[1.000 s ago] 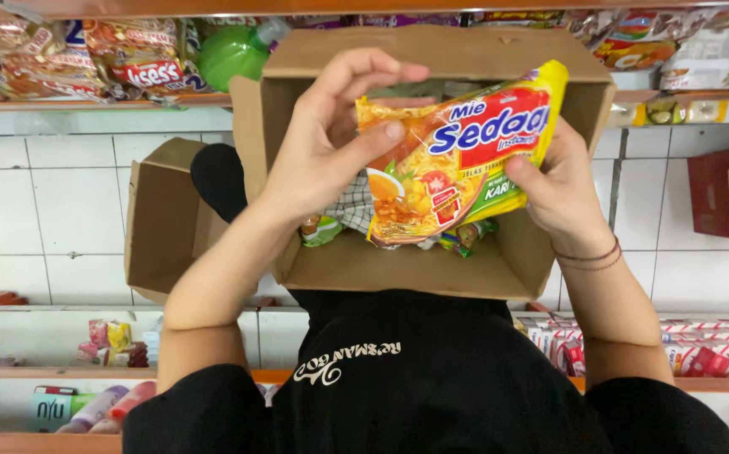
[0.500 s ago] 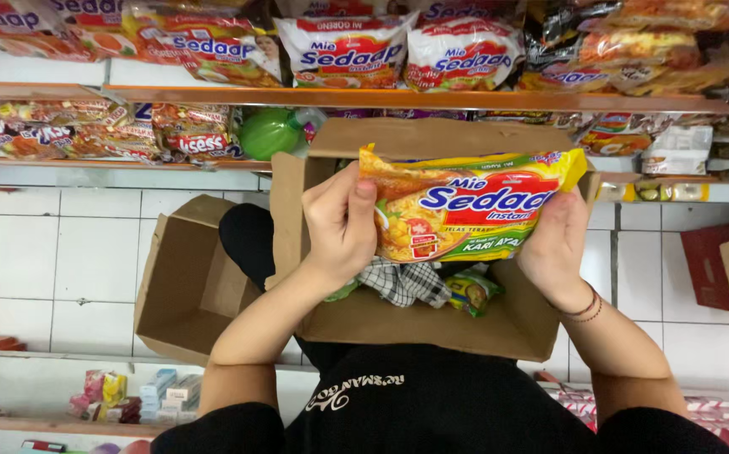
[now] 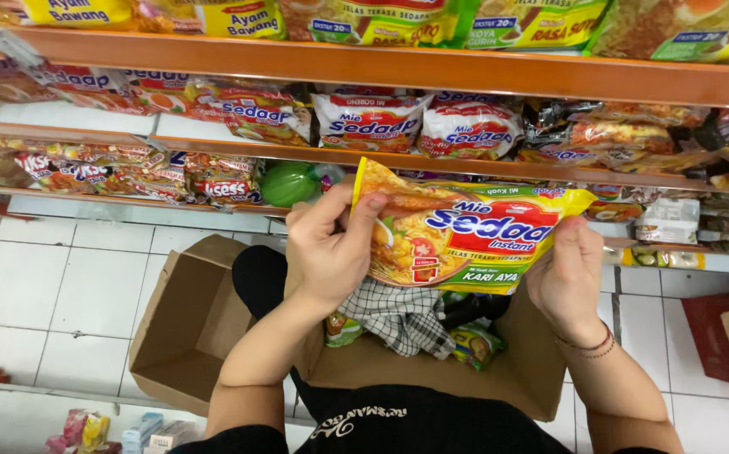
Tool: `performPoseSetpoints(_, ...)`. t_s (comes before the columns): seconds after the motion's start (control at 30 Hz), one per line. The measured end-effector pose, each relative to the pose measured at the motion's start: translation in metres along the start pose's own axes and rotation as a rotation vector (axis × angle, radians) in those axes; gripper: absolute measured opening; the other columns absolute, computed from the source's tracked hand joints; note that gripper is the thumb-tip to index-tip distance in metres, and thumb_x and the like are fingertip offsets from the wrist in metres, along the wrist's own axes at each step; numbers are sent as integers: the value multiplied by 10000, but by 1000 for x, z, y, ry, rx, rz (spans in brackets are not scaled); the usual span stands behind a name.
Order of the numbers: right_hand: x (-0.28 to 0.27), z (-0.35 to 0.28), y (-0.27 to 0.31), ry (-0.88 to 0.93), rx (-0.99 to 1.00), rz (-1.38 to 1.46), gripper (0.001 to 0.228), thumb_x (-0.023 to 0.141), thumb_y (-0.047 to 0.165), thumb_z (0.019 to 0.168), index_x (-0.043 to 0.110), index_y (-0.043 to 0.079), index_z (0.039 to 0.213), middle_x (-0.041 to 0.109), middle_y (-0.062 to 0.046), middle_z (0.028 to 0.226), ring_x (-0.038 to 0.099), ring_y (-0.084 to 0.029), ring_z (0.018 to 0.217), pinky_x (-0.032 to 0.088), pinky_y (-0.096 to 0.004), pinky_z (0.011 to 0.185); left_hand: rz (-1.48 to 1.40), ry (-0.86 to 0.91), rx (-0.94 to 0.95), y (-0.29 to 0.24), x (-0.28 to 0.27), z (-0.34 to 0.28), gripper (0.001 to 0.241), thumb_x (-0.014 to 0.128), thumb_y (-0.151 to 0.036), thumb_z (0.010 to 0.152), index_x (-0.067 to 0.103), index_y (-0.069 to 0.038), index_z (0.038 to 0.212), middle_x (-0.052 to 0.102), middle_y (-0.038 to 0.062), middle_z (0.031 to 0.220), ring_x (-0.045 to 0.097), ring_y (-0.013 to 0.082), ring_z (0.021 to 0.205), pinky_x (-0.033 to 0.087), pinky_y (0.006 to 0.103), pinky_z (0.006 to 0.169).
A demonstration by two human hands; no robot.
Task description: The person picks up bags of instant noodles from store shelves, wipes some with a cloth, scans some with a handheld device, and places them into a cardboard box.
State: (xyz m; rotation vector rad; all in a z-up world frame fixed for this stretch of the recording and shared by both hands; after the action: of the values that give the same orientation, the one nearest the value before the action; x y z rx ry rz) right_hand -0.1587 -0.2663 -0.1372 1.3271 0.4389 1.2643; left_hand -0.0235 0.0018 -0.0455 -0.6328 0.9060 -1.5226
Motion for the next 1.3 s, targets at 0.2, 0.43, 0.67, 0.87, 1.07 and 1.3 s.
performPoseSetpoints(0.2,47,9,22,223,169,-153,549,633,124,973,418,-23,1456,566,-122,1414,568,-230,1315,470,-408,1129,-280,-43,-245,4,2,12,224,707,-170,1075,714,13,946,567,-47,712,447,-13,603,325,206,568)
performPoseSetpoints(0.43,85,39,80,153,42,-42,726,797,86,949,388,28,1546,578,-110,1482,593,-251,1375,515,-432,1184,-224,264,173,-32,-20,34,510,821,-92,903,610,-74,1367,432,74,1329,645,174,1139,552,274,1008)
performPoseSetpoints(0.67,120,71,124,227,-189,-107,719,886,195,942,410,66,1465,562,-47,1361,557,-153,1310,500,-308,1191,48,176,439,-48,-32,64,530,805,79,887,664,-63,1379,411,124,1522,699,242,1281,612,325,1091)
performPoseSetpoints(0.87,139,102,138,250,-365,-314,753,896,165,939,443,12,1520,555,-44,1420,541,-129,1325,476,-273,1172,155,100,476,-49,-36,97,535,776,86,866,656,-60,1366,500,137,1499,683,246,1306,577,319,1118)
performPoseSetpoints(1.07,157,134,146,274,-405,-342,762,858,126,898,465,-33,1531,583,-74,1452,583,-154,1348,544,-304,1176,171,73,474,-52,-32,123,526,778,74,877,650,-57,1370,522,132,1504,705,229,1285,576,300,1105)
performPoseSetpoints(1.3,148,154,140,82,-542,-507,586,833,82,909,466,-52,1345,615,-108,1312,661,-186,1207,606,-284,1023,178,35,526,-55,-29,144,574,908,-38,857,626,-4,1355,525,184,1515,658,306,1312,585,356,1087)
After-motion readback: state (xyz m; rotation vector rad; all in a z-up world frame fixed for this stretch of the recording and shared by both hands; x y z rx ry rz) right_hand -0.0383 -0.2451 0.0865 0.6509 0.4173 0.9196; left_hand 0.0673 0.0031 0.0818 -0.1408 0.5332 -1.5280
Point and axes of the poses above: each hand's wrist, its own z-axis towards the middle knuckle, its own x-axis out of the palm, y = z × x, the point moved 3 cm from there along z, towards the middle knuckle
